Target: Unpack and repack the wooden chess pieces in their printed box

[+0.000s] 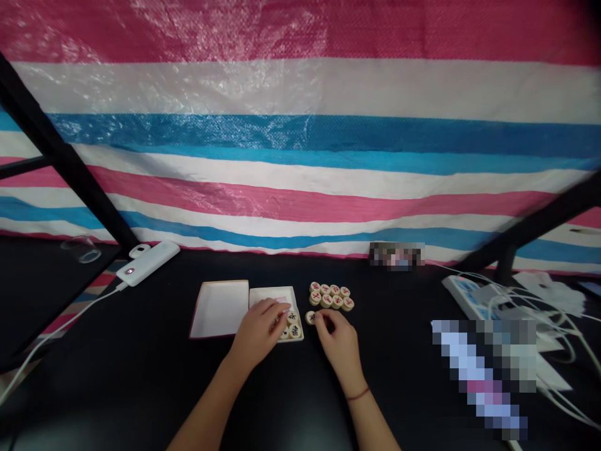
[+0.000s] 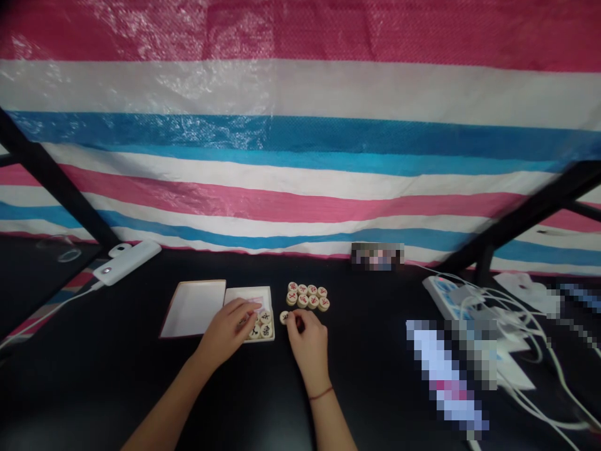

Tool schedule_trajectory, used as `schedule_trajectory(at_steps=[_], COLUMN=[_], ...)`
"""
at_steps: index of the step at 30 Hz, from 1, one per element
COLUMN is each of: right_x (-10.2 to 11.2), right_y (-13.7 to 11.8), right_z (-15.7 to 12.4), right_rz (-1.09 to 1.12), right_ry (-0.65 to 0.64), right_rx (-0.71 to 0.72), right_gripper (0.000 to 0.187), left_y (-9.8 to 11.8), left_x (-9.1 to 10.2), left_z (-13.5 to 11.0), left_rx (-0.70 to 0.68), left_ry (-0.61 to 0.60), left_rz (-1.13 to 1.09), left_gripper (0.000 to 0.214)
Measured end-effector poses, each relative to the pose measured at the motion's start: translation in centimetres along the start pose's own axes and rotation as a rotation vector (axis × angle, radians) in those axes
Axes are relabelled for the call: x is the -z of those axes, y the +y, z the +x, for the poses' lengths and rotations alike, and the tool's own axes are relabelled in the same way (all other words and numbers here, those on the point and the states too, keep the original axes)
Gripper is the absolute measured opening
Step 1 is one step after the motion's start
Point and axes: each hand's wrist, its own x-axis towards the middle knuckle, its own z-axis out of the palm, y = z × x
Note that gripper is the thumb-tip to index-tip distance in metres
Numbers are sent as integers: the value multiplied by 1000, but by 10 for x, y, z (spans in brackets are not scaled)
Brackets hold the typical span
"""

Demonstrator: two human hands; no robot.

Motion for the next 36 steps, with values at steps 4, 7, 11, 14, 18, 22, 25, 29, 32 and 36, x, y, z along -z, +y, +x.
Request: schedule_trajectory(at_steps=[4,7,11,14,18,22,25,29,32,36], right_x=[1,0,-4,-5,-4,-4,-5,-4,-4,-5], right_y=[-4,-6,-4,-1,0,-1,0,1,1,0], right_z=[-1,-4,-7,-6,-4,-4,-5,-6,-6,-6], right_rz=[2,-65,-151,-140,-88,-108,-136,-129,-123,-124], right_ry=[-16,-25,-64,-74,-34,14,47,41,31,24], right_rx=[-21,37,88,82,43,8,-2,1,24,62], right_gripper=[34,34,33,28,24,20,24,30,31,26], left_y=[-1,-2,-2,-2,-1,0,-1,-2,-2,-3], left_x=[0,0,1,1,1,1,1,0,0,-2], left_z=[0,0,0,0,0,1,1,0,0,0], left_rx=[14,32,39,48,45,52,64,75,72,63], left_ry=[-2,-9,-14,-29,-43,-54,-64,-81,-88,-88], left_rz=[4,-1,-14,-9,-23,-24,-20,-17,-21,-19], left_gripper=[22,22,22,21,21,22,22,21,20,20])
